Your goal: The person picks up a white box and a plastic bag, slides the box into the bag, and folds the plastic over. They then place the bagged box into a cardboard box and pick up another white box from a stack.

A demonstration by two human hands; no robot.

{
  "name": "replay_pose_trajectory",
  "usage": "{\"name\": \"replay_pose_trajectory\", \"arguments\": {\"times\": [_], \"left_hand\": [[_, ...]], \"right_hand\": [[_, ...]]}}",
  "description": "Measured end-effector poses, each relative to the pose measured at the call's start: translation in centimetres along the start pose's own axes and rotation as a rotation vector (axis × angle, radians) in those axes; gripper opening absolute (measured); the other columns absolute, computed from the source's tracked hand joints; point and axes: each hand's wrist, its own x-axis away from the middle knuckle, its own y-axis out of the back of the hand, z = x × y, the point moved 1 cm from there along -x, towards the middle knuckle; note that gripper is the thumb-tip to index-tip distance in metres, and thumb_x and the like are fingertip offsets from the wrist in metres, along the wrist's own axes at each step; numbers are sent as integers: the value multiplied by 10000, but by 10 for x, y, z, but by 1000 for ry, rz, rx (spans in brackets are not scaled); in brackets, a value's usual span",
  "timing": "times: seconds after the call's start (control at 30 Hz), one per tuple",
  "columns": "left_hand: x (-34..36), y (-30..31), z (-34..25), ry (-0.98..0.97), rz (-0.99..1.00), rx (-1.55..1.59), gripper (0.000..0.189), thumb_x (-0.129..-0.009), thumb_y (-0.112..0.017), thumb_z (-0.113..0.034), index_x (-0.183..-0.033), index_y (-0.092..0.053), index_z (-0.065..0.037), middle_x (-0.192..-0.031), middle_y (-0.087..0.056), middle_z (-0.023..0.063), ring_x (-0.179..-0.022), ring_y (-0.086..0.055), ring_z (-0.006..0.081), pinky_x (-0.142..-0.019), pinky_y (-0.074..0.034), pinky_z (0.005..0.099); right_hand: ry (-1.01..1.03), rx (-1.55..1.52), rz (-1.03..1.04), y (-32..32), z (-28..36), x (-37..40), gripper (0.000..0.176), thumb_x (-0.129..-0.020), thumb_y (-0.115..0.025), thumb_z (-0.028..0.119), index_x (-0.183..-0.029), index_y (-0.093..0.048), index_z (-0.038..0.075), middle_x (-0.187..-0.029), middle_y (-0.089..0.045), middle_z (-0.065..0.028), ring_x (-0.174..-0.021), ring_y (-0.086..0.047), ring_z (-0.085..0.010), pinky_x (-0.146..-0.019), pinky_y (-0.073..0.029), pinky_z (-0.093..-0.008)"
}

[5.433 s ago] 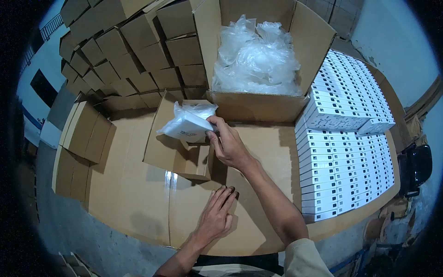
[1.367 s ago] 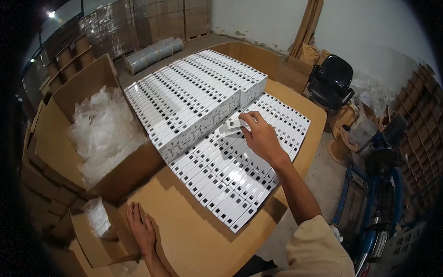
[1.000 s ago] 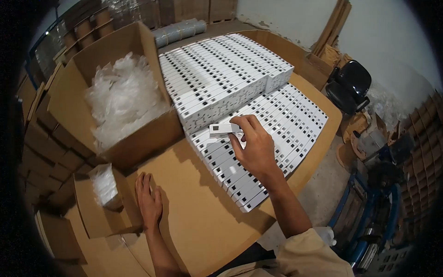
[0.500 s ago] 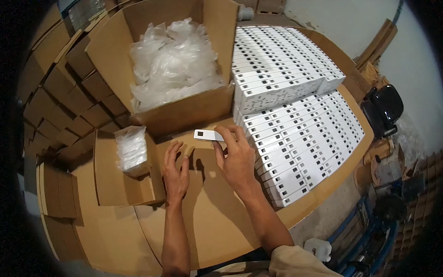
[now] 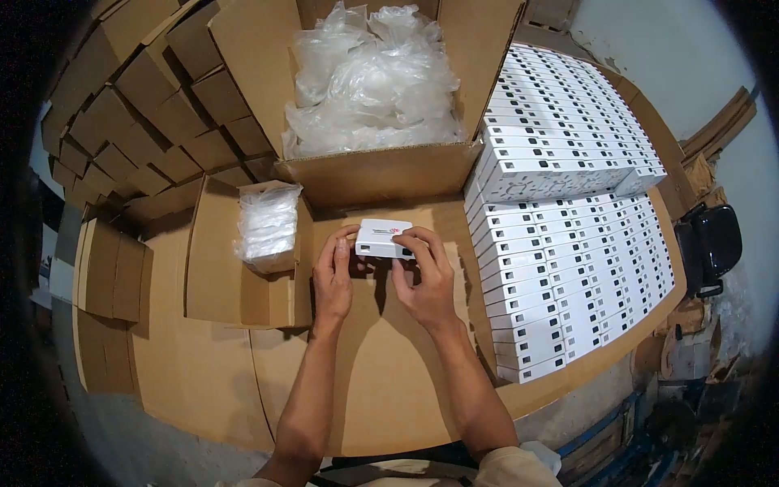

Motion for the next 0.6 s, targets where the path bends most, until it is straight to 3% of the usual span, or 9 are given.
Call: {"name": "replay_pose_trajectory", "arguments": {"times": [0.33, 0.43, 0.6], "left_hand": [[-4, -3, 9, 13, -46, 122, 356, -1014, -577, -48, -1366, -545, -6, -1157, -700, 113, -971, -661, 124, -807, -548, 261], [-4, -5, 15, -40, -75, -34, 407, -989, -587, -13, -1391, -529, 16, -1194, -695, 143, -1012, -668, 155, -878, -549, 293], [0, -4, 5, -21, -13, -287, 446, -973, -610, -4, -1405, -512, 45, -1257, -683, 189, -1110, -670, 209, -969, -531, 347]], "right_hand": [[-347, -571, 18, -19, -42, 2, 256, -979, -571, -66, -1230, -536, -30, -1351, -545, -173, -1169, -632, -209, -960, -539, -322], [-419, -633, 55, -19, -51, 3, 317, -959, -605, -71, -1252, -494, -27, -1320, -575, -182, -1172, -636, -207, -961, -540, -330], [-383, -403, 82, -13, -56, 3, 371, -940, -642, -52, -1267, -470, -25, -1215, -632, -203, -1163, -663, -264, -986, -544, -364]]}}
